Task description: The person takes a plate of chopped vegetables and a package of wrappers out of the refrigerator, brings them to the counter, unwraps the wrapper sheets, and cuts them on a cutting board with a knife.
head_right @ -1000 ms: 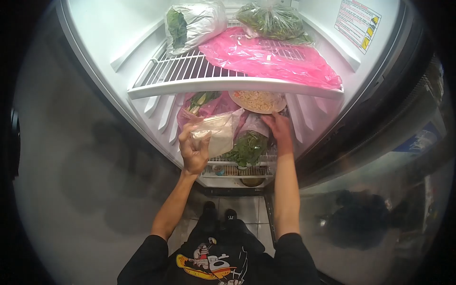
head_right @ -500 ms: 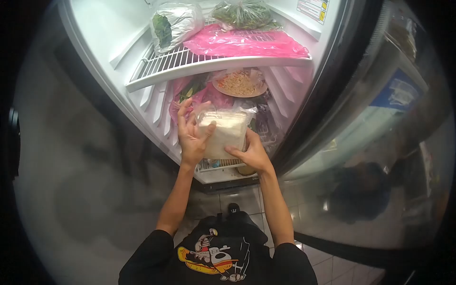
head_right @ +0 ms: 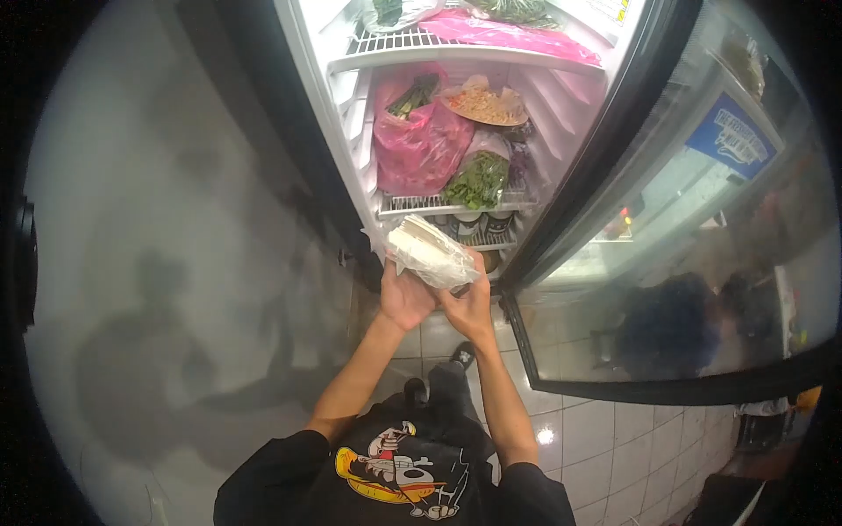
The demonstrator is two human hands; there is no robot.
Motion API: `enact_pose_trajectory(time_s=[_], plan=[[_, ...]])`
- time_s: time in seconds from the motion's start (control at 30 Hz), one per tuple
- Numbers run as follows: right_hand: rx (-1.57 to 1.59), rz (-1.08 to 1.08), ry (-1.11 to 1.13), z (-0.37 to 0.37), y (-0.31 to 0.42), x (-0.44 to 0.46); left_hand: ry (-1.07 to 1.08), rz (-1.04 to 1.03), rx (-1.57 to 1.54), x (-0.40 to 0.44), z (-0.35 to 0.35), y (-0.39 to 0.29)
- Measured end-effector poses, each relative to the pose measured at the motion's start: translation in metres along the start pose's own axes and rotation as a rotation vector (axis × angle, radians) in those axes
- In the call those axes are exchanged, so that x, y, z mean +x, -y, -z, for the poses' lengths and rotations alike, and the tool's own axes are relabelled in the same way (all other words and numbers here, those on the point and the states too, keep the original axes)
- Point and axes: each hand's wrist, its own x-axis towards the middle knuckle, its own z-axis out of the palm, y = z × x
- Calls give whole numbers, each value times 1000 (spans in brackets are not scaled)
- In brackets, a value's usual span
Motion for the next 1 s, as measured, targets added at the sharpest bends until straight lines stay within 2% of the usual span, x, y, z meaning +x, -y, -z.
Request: enact_pose_trajectory(time_s=[0.07,0.13,0.17,0.2,0.27,0.3,0.47,0.53,0.6,0.67,0.73,0.8,0.87,0.93,0.97,1.0], plan=[[-10,-22,5,-4,16,-14,-23,-30,6,-13,11,8],[-260,153,108,0,26,-22,200,-11,-275,-24,18,17],[-347,186,142,6,39,-26,117,-50,-304,-34,7,22],[-346,187,137,12,40,-31,118,-47,-299,-36,9,25],[-595,255,163,23,47,-41,132,-62,-261,-43,0,27],[-633,247,192,29,46,-46,24,-82,-157,-49,-6,31],[-599,179,235,63,101,-68,-6,-116,-189,-65,-39,72],[-615,76,207,97,137,-79,70,-136,-316,-68,-51,95],[-768,190,-32,144,168,-101,102,-129,-390,-70,-56,115],[-672,340,-452,183,188,-124,129,-126,-293,-74,-60,127],[-743,654,-803,247,193,-148,55,-211,-277,-76,-68,148],[-1215,623,-1109,298,204,-166,40,-240,-277,-84,-73,161],[-1295,570,-1133,322,202,-161,85,-251,-333,-90,-79,174],[-1096,162,-981,337,183,-156,198,-237,-452,-93,-79,189],[-938,150,-798,354,170,-157,152,-269,-450,-96,-78,194],[-1069,229,-765,364,152,-156,153,-283,-451,-101,-79,197]])
